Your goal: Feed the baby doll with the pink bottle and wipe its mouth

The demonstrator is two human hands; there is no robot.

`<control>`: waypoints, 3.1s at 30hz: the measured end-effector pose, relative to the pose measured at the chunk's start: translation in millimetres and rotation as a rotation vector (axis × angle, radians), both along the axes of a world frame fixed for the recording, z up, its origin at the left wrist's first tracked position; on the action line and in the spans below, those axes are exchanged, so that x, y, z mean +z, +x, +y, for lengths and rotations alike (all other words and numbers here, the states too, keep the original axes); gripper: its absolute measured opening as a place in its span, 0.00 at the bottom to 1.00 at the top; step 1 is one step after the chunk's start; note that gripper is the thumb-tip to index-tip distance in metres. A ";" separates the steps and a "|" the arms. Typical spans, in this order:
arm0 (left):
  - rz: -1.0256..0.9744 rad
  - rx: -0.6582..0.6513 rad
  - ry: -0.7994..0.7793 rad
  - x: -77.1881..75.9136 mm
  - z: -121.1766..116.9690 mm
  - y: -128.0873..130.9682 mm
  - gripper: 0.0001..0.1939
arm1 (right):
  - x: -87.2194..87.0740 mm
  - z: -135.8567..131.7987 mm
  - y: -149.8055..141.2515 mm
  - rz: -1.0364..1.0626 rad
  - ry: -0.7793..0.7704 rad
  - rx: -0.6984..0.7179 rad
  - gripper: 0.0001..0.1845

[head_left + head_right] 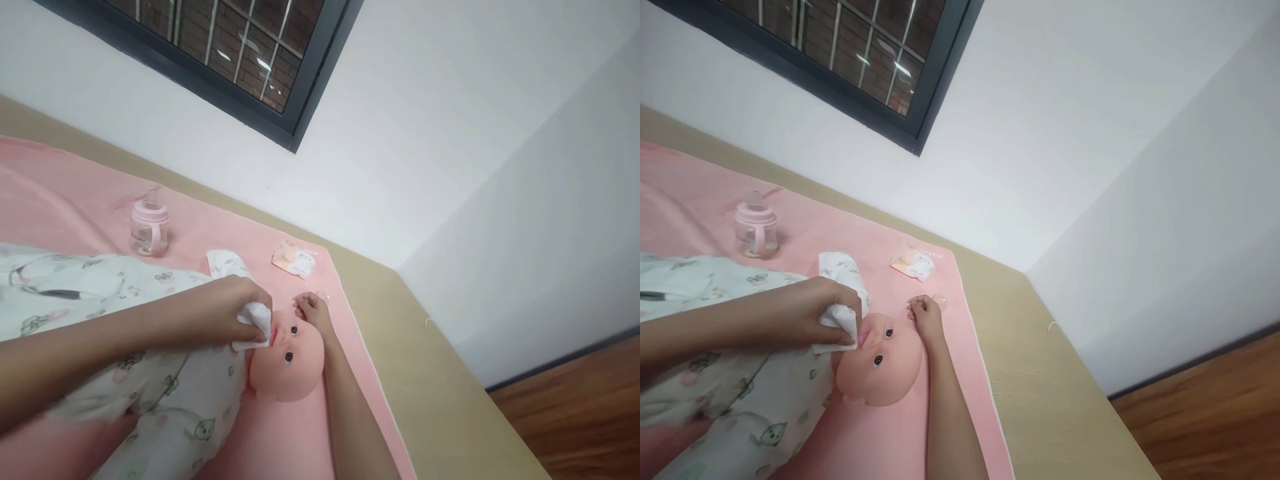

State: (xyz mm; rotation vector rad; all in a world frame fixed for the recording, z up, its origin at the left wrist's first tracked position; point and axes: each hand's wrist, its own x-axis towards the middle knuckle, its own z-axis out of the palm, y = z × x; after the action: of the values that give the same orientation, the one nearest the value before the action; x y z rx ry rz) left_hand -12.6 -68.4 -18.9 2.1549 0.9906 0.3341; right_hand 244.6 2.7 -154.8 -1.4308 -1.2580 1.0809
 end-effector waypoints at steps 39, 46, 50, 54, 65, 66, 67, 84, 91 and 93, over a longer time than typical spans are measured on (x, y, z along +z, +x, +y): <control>-0.120 0.087 0.549 -25.4 8.2 8.7 0.11 | 0.5 0.6 -1.0 -0.062 0.004 -0.007 0.13; -0.268 0.024 0.337 -14.1 4.5 5.7 0.06 | 2.3 -0.5 -1.7 -0.068 0.010 -0.008 0.12; -0.185 -0.016 0.284 -11.2 -0.1 8.8 0.05 | 1.3 0.0 -1.3 -0.070 0.013 -0.002 0.13; -0.140 -0.020 0.320 -10.4 -3.8 11.7 0.06 | -0.9 1.1 -0.5 -0.075 0.019 -0.008 0.13; -0.185 0.045 0.411 -23.2 0.2 13.9 0.09 | -3.9 1.1 -0.4 -0.060 0.035 -0.008 0.12; -0.191 0.049 0.425 -25.0 1.1 14.2 0.09 | -4.1 1.2 -0.3 -0.061 0.035 -0.008 0.12; -0.190 0.052 0.437 -26.6 2.0 14.5 0.09 | -4.2 1.2 -0.2 -0.061 0.035 -0.007 0.12; -0.038 -0.039 0.114 -1.4 3.2 -1.0 0.06 | -1.3 -1.8 -2.7 -0.067 0.055 -0.008 0.13; 0.079 -0.027 0.134 3.6 -6.5 4.8 0.07 | -1.9 -0.6 -1.9 -0.078 0.045 -0.004 0.13; 0.077 -0.024 0.148 3.9 -6.9 4.7 0.07 | -1.6 -0.6 -1.8 -0.083 0.051 0.002 0.13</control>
State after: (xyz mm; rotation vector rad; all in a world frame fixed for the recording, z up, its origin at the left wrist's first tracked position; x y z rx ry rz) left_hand -7.9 -75.4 -15.0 2.3266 1.0099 0.3240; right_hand 242.8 2.1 -156.5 -1.4484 -1.3367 0.9925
